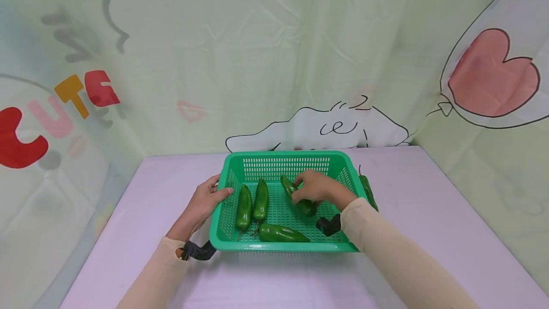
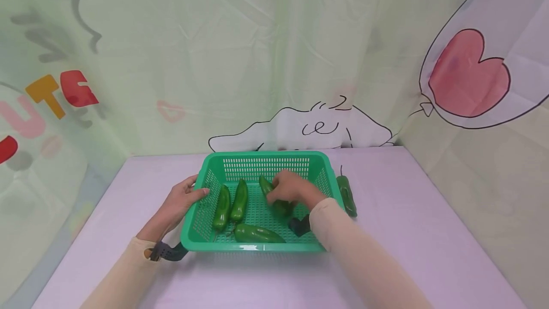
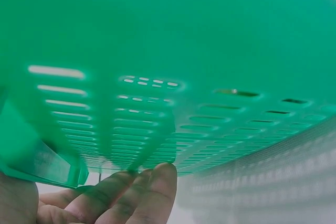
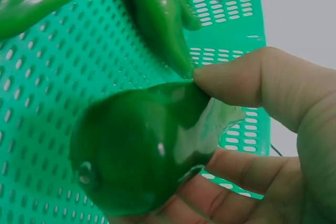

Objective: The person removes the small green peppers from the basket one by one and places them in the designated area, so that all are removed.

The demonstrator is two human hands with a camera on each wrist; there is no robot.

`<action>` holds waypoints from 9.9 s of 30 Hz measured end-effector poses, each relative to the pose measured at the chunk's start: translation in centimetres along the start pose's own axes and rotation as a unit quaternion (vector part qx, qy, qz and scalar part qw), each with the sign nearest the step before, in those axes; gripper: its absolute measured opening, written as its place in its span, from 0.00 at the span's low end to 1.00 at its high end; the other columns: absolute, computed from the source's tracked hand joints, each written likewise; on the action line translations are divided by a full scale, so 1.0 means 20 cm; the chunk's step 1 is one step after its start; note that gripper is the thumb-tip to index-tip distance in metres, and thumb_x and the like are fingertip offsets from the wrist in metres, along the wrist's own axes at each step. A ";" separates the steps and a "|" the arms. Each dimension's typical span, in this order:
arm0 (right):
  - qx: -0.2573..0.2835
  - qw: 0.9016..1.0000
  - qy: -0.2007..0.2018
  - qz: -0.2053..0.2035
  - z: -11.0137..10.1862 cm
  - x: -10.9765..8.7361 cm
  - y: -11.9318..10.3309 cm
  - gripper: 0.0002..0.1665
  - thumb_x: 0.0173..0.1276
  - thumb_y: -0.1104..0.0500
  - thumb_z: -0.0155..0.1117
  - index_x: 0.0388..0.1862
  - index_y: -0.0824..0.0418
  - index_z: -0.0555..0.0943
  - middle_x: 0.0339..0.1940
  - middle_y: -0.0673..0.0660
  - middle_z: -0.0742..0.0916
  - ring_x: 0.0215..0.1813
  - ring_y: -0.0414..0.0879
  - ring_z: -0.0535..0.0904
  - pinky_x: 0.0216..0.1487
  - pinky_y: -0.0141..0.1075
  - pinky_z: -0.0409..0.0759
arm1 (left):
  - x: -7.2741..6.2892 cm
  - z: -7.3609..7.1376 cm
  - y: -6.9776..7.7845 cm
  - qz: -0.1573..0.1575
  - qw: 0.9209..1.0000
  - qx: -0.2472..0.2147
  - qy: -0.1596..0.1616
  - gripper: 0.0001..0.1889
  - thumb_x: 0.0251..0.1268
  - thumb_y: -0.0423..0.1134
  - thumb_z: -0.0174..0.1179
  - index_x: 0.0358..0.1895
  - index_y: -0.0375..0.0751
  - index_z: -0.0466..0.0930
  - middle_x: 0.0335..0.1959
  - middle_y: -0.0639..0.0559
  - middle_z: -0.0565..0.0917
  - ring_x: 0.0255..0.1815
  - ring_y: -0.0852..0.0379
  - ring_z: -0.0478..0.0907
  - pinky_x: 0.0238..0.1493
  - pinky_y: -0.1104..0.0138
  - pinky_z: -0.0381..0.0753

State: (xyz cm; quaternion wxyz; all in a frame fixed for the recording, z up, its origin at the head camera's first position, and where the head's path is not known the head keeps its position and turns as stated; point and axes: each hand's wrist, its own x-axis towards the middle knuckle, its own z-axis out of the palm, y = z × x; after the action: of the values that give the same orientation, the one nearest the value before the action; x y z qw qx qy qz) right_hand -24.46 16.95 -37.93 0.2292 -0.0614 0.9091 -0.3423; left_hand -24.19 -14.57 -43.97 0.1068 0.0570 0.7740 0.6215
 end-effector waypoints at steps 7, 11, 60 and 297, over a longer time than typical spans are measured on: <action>0.066 0.998 -0.007 -0.010 -0.07 -0.04 0.02 0.40 0.62 0.59 0.72 0.72 0.73 0.74 0.69 0.67 0.79 0.51 0.51 0.86 0.43 0.50 0.91 | 0.00 0.00 0.00 0.002 1.000 0.001 -0.002 0.35 0.76 0.38 0.61 0.82 0.38 0.58 0.61 0.31 0.83 0.49 0.43 0.89 0.46 0.54 0.92; 0.096 0.995 -0.011 -0.010 -0.10 -0.06 0.03 0.41 0.63 0.59 0.72 0.73 0.74 0.72 0.70 0.68 0.79 0.55 0.55 0.85 0.46 0.51 0.91 | 0.00 0.00 0.00 0.002 1.000 0.003 -0.001 0.36 0.76 0.38 0.61 0.82 0.38 0.58 0.61 0.31 0.83 0.49 0.42 0.89 0.46 0.54 0.92; 0.169 0.985 0.032 -0.009 -0.40 -0.26 0.18 0.47 0.72 0.53 0.67 0.81 0.73 0.59 0.65 0.68 0.80 0.58 0.57 0.77 0.55 0.48 0.89 | 0.00 0.00 -0.01 0.003 1.000 0.008 0.000 0.36 0.76 0.38 0.60 0.82 0.37 0.57 0.62 0.31 0.83 0.50 0.42 0.89 0.46 0.54 0.92; 0.002 0.964 -0.263 -0.046 0.17 0.09 -0.03 0.24 0.64 0.62 0.76 0.60 0.56 0.85 0.45 0.51 0.91 0.51 0.46 0.86 0.48 0.49 0.90 | 0.01 0.00 0.01 0.003 1.000 -0.009 -0.003 0.36 0.76 0.37 0.60 0.82 0.39 0.57 0.62 0.30 0.82 0.50 0.40 0.89 0.44 0.54 0.92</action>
State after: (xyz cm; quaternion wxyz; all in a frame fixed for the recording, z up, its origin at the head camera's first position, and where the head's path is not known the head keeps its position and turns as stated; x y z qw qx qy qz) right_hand -24.51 14.05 -40.48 0.4445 -0.1901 0.8125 -0.3259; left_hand -24.35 -14.44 -43.79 0.1076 0.0602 0.7677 0.6288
